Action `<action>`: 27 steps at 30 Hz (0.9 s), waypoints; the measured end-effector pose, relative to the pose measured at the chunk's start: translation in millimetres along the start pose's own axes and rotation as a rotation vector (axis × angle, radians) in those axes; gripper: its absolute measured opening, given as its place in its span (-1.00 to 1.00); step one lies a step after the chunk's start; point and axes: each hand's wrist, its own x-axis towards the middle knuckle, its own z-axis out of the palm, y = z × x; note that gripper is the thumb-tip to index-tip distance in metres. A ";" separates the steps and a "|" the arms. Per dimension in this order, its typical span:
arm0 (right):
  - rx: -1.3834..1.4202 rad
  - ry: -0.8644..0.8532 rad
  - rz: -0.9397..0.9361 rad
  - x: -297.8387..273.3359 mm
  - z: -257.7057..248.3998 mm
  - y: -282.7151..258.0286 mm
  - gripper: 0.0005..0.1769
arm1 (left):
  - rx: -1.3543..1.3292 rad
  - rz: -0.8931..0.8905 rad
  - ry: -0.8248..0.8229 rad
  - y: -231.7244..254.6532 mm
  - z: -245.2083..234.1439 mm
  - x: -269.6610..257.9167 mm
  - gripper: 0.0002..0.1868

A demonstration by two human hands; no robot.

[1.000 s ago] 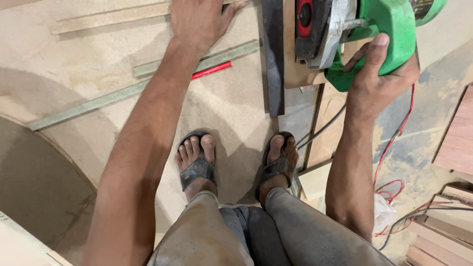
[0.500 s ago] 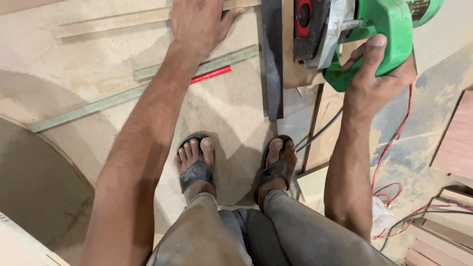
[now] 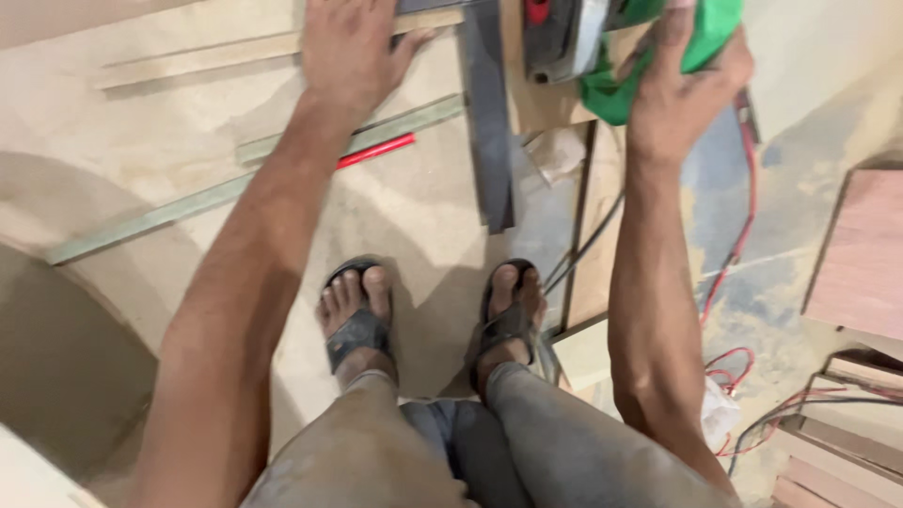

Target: The person uses a combination square and a pencil to mark lines on wood strips and a curved board, and uses a circular saw to cut a small block.

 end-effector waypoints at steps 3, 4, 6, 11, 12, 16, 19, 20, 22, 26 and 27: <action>-0.060 0.042 0.013 3.0 -13.9 0.6 -0.56 | 0.075 0.079 0.076 8.7 -6.0 1.2 -0.31; 0.027 0.073 0.088 3.1 -17.1 3.7 -0.55 | 0.122 0.101 0.110 7.2 -9.0 -3.6 -0.26; 0.197 0.130 0.242 2.8 -35.2 16.2 -0.53 | 0.211 0.114 0.122 3.8 -10.4 -2.7 -0.26; 0.820 0.470 0.567 -7.0 -115.6 105.9 -0.53 | 0.164 0.059 0.009 7.4 -12.6 2.7 -0.20; 0.951 0.509 0.581 -14.8 -137.9 129.0 -0.50 | 0.181 0.071 0.026 7.2 -13.0 1.9 -0.21; 1.205 0.656 0.775 -27.2 -208.3 204.9 -0.63 | 0.108 0.054 0.008 8.2 -18.5 0.2 -0.24; 1.332 0.761 0.893 -22.7 -226.8 219.7 -0.64 | 0.037 0.053 0.033 9.9 -26.7 1.5 -0.25; 1.407 0.735 0.890 -21.1 -228.5 216.8 -0.63 | -0.028 0.057 0.018 6.9 -29.8 2.5 -0.29; 1.418 0.838 0.957 -23.2 -219.9 204.8 -0.52 | -0.158 0.060 -0.019 -1.8 -38.5 0.1 -0.37; 1.223 0.880 1.001 -45.7 -208.6 156.7 -0.28 | -0.135 -0.004 -0.006 -22.0 -60.9 -16.8 -0.56; 1.204 0.775 0.952 -56.9 -204.1 143.0 -0.27 | -0.111 0.005 0.059 -25.3 -66.6 -25.6 -0.59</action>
